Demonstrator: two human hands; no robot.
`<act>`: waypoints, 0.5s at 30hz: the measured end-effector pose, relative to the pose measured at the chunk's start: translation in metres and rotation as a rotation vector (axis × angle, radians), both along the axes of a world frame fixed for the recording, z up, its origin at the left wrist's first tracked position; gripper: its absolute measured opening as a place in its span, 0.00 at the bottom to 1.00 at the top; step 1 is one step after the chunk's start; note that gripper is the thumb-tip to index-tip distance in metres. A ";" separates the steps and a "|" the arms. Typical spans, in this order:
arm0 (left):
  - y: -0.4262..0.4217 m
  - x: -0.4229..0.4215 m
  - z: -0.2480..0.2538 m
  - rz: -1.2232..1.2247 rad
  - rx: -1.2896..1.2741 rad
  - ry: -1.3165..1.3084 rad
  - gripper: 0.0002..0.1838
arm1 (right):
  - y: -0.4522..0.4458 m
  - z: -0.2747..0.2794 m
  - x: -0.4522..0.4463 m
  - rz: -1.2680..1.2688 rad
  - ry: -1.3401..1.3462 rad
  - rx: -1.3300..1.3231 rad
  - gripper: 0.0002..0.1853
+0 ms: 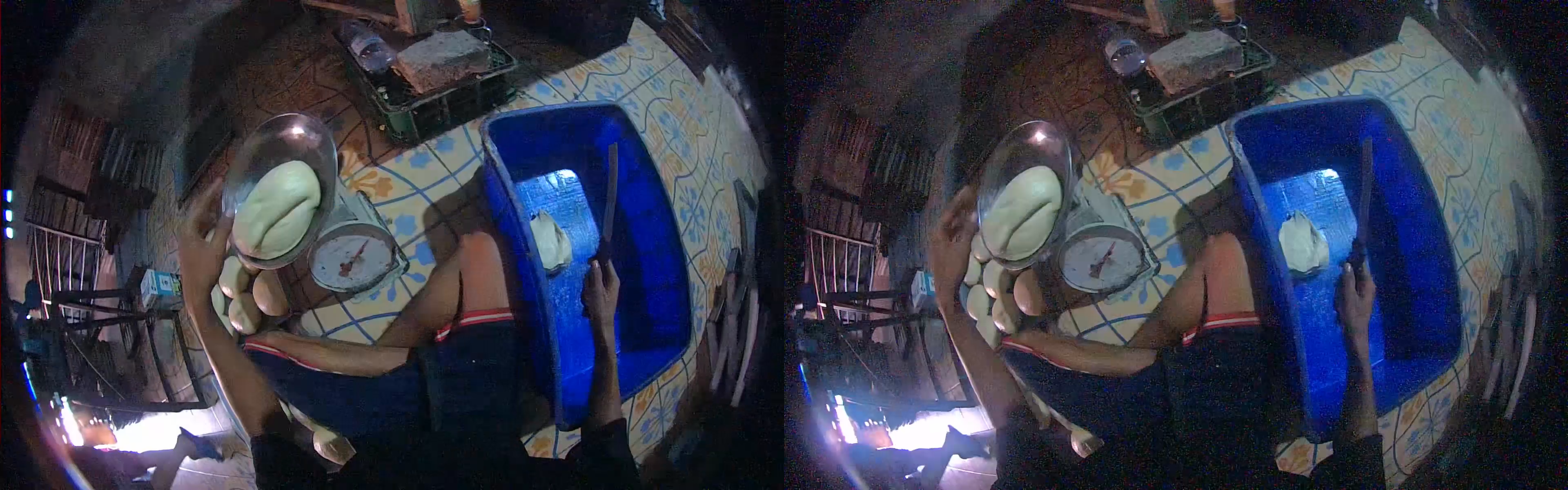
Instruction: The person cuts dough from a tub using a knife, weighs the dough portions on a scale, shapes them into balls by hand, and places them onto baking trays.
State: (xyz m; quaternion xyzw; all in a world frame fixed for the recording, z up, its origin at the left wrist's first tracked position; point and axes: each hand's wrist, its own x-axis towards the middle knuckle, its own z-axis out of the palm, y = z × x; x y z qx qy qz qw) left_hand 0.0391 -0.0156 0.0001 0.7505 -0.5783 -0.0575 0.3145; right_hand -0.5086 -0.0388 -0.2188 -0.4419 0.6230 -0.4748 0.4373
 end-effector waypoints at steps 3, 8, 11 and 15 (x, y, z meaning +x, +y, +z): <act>0.006 0.010 -0.024 0.043 -0.014 -0.039 0.22 | -0.001 0.011 0.004 -0.034 -0.012 -0.020 0.11; 0.008 0.022 -0.075 0.140 -0.020 -0.182 0.21 | 0.002 -0.001 0.010 -0.107 0.083 -0.167 0.14; 0.001 0.005 -0.066 0.206 -0.106 -0.181 0.19 | -0.003 0.041 0.060 0.064 -0.006 -0.244 0.15; -0.014 0.008 -0.058 0.218 -0.196 -0.039 0.17 | -0.002 0.129 0.185 0.488 -0.135 -0.221 0.14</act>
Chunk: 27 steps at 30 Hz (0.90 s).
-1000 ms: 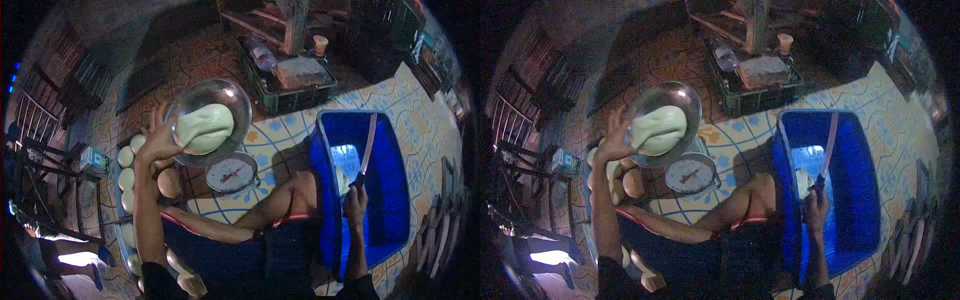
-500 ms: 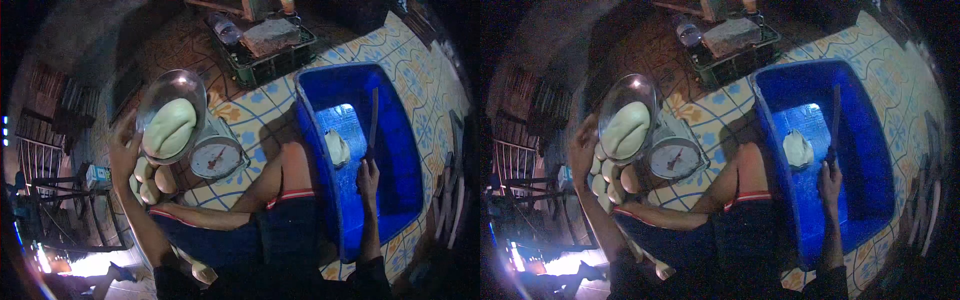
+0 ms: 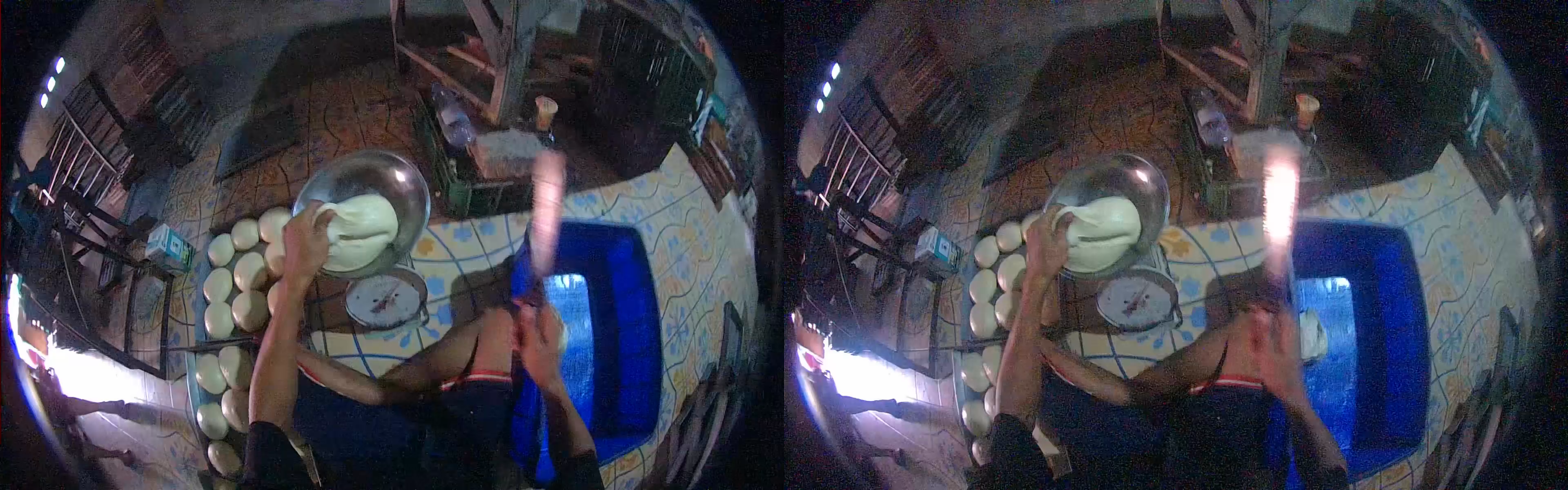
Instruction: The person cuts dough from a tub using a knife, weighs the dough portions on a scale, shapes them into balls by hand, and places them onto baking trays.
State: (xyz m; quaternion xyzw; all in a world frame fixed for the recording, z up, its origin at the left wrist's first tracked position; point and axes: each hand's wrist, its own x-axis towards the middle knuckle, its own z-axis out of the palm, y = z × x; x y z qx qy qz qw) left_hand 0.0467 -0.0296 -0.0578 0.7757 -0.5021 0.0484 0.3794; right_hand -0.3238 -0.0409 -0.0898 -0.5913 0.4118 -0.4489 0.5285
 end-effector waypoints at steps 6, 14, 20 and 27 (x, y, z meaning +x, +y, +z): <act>-0.014 -0.011 0.037 -0.174 -0.170 -0.057 0.11 | -0.062 -0.001 0.202 0.303 -0.259 0.274 0.16; -0.023 -0.001 0.046 -0.322 -0.296 0.380 0.10 | 0.076 -0.042 0.227 0.343 -0.108 0.220 0.10; 0.019 -0.063 0.099 -0.513 -0.580 0.780 0.12 | 0.015 0.061 0.243 0.553 -0.134 0.466 0.14; 0.014 -0.124 0.096 -0.548 -0.679 0.723 0.16 | -0.020 -0.008 0.274 0.699 -0.686 0.775 0.15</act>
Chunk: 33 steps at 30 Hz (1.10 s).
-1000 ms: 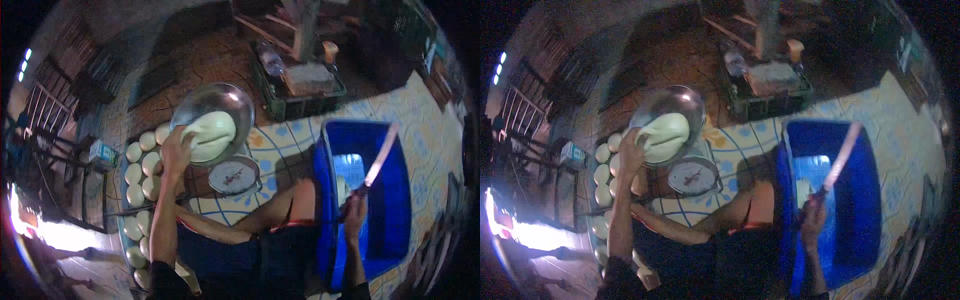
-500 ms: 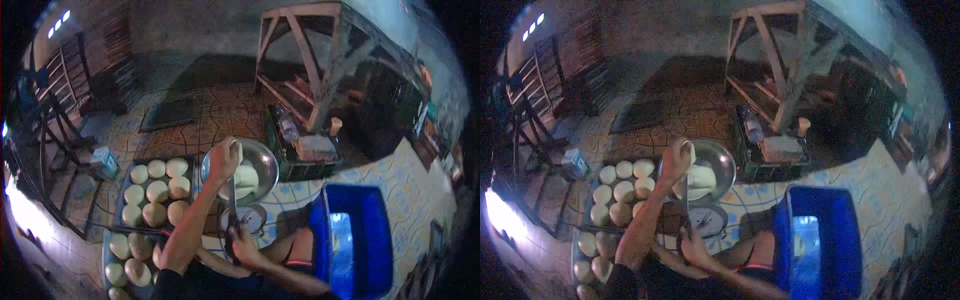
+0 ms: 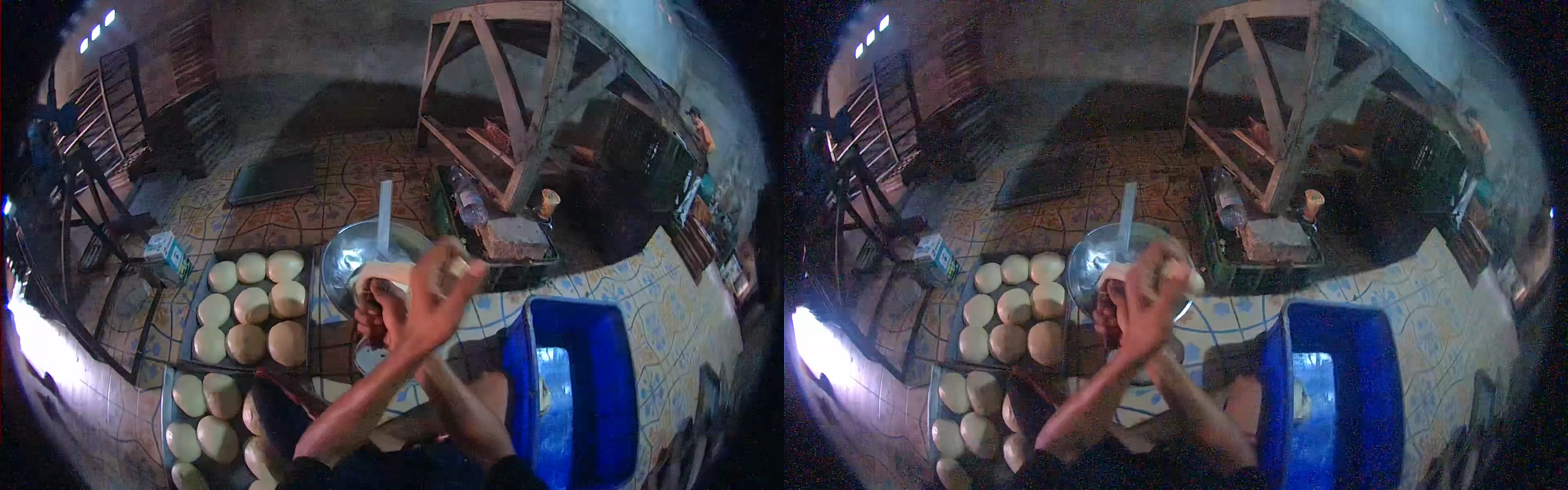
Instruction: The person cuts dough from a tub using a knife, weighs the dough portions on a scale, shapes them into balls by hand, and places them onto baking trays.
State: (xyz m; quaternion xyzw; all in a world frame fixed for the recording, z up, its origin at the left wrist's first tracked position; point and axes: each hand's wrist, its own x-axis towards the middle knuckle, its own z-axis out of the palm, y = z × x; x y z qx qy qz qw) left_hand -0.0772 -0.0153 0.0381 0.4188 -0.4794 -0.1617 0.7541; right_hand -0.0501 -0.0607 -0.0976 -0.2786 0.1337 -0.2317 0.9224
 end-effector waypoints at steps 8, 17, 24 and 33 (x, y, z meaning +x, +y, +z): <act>0.001 -0.052 0.021 -0.072 -0.373 -0.287 0.21 | -0.012 0.057 -0.020 0.064 -0.291 -0.062 0.23; -0.039 0.070 0.085 0.011 -0.035 0.322 0.14 | 0.015 0.048 -0.054 0.040 0.229 -0.146 0.15; -0.052 0.157 0.045 0.283 0.180 -0.865 0.42 | 0.034 0.034 -0.111 -0.208 0.241 -0.189 0.14; -0.003 0.159 -0.051 0.085 1.233 -1.534 0.23 | 0.037 0.022 -0.127 -0.417 0.375 -0.310 0.13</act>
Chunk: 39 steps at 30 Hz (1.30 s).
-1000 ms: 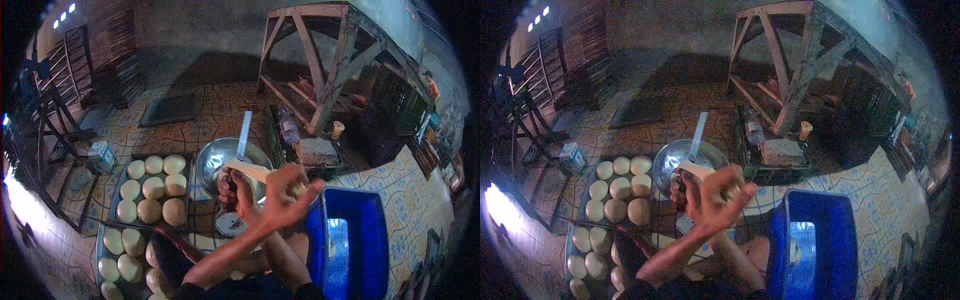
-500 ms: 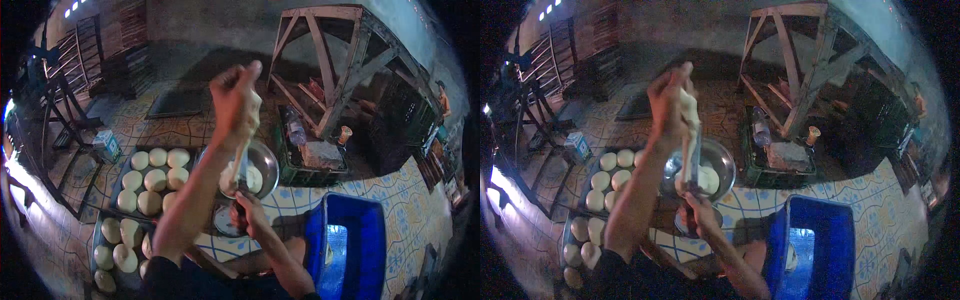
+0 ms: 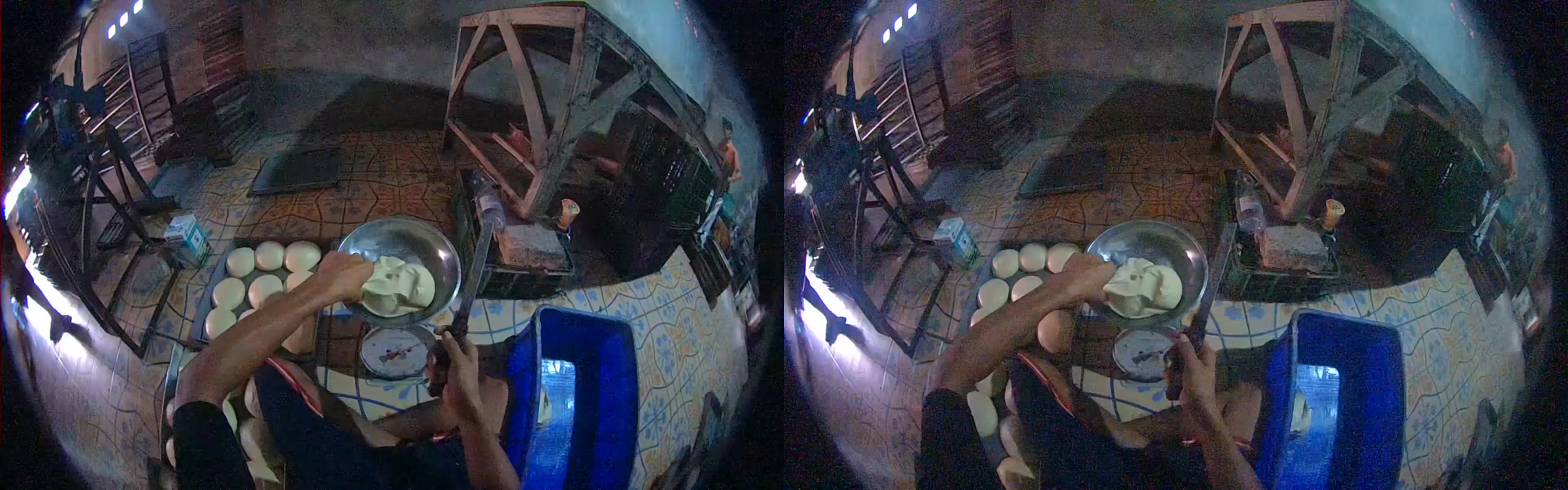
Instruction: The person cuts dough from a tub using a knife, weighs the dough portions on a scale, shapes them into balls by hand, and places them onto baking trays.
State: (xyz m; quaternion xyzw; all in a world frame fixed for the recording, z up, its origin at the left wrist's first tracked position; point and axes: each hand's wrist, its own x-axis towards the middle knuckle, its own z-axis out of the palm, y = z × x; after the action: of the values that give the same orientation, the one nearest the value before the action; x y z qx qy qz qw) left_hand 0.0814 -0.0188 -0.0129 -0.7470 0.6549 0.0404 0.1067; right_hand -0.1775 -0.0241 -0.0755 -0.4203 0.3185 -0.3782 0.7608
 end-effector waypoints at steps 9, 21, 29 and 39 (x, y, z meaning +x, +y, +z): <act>0.001 -0.012 0.043 -0.061 -0.185 0.036 0.14 | -0.023 0.019 0.073 0.157 0.061 -0.121 0.12; 0.025 -0.073 0.055 0.011 -0.836 0.461 0.18 | 0.006 0.025 0.115 0.371 -0.213 0.087 0.12; 0.068 -0.152 0.040 -0.089 -0.934 1.077 0.29 | -0.006 -0.004 0.006 0.581 -0.728 0.512 0.29; 0.079 -0.304 -0.052 -0.634 -0.197 1.323 0.33 | -0.001 -0.038 -0.276 -0.562 0.236 -0.079 0.11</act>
State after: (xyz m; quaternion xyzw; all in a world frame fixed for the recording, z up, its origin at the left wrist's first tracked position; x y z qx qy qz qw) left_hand -0.2224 0.0601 -0.0649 -0.3476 0.7673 0.3907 -0.3712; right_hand -0.4540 -0.0248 -0.1131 -0.3860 0.4934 -0.5347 0.5672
